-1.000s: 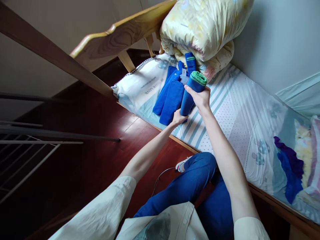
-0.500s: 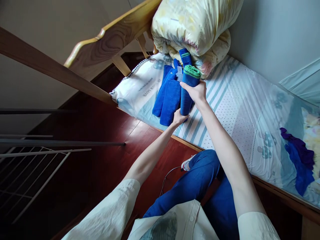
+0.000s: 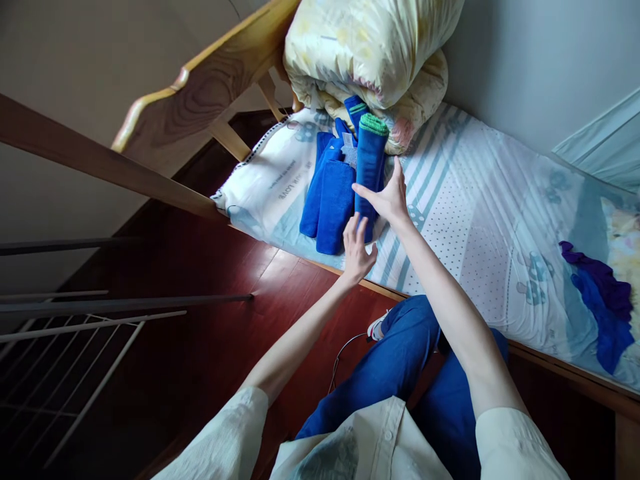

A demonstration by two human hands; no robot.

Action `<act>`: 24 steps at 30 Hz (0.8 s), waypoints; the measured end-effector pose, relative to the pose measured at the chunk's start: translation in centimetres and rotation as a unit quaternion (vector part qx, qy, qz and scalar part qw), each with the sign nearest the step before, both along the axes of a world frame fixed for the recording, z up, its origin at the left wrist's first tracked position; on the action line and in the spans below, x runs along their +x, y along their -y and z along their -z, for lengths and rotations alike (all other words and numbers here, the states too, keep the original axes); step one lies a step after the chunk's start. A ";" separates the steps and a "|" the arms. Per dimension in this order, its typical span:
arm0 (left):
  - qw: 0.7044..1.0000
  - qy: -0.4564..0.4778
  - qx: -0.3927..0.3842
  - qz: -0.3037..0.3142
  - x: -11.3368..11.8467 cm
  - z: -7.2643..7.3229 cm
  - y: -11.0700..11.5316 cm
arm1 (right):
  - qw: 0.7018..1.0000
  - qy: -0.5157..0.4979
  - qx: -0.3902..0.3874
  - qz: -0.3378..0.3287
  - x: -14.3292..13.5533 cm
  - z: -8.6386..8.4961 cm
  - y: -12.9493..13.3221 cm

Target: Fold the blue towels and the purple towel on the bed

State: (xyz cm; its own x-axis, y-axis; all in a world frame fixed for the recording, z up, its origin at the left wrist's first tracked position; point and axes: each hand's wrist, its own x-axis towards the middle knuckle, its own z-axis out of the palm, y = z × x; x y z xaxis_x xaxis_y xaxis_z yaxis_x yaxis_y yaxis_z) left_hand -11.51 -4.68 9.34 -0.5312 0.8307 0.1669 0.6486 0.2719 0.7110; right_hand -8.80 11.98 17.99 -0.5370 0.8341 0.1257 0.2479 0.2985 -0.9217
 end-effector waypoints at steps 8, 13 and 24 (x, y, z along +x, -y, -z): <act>0.968 -0.041 -0.203 0.140 -1.8 2.7 -1.4 | 0.969 0.073 -0.230 0.051 16.1 2.6 7.5; 0.958 -0.070 -0.197 0.194 0.3 2.4 0.8 | 0.925 0.077 -0.290 0.232 31.0 3.8 12.3; 0.901 -0.091 -0.223 0.360 23.6 -5.4 9.0 | 0.839 -0.160 -0.257 0.451 42.7 4.1 15.2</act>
